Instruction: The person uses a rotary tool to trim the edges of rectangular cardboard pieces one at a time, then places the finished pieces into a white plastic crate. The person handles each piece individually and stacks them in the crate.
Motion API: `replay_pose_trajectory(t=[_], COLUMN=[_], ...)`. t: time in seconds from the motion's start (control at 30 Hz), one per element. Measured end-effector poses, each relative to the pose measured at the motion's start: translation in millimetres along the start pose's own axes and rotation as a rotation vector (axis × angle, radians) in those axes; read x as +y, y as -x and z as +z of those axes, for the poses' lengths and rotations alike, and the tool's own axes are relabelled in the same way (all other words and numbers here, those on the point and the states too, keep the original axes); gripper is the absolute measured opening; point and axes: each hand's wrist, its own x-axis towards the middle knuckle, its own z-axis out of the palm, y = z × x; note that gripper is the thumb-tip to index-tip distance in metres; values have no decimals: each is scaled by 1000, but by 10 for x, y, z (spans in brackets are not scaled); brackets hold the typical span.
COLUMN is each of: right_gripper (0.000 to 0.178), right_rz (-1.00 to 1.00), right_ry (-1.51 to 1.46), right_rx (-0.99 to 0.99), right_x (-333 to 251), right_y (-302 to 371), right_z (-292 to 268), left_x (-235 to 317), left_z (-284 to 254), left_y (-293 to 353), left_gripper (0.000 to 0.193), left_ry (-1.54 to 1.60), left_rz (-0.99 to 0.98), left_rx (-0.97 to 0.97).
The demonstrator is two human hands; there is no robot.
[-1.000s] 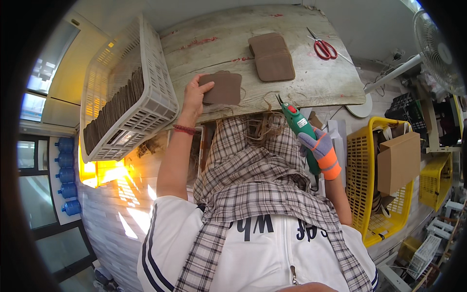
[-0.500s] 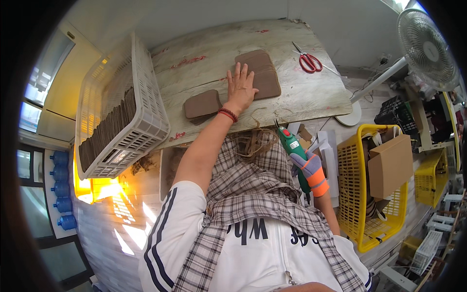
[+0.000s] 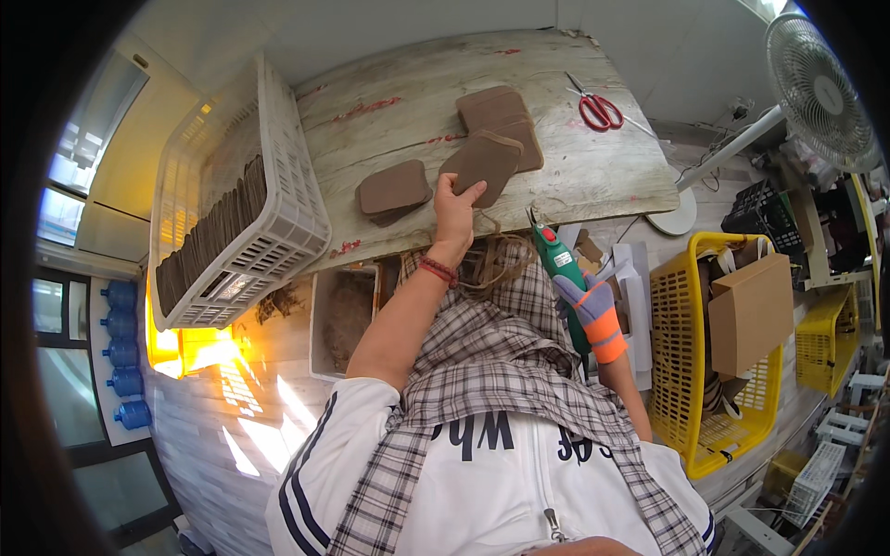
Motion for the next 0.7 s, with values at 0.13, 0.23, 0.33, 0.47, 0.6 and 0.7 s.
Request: replay_pose_trajectory(t=[0.13,0.23,0.33,0.47,0.6,0.7], right_gripper=[33,33,33,33,32,29], right_rz=[-55,-74,-90,-84,-138,-143], right_ry=[-4,-15,-47,-46,-66,-86], right_rx=[36,33,22,57,88,109], right_x=[-105,-181,-208,-233,-295,-351], right_y=[-3,4,4,6,21,23], right_z=[127,194,224,259,266,264], left_x=[99,68,59,69,2,-59], left_z=[187,277,344,435,463,479], left_y=[173,212,239,326,416,501], left_gripper=[40,45,46,46,44,40], left_ry=[674,892,946,979,950,878], left_rz=[-210,-285,-276,-304,-369,-390], left_rx=[-15,38,33,41,18,-65])
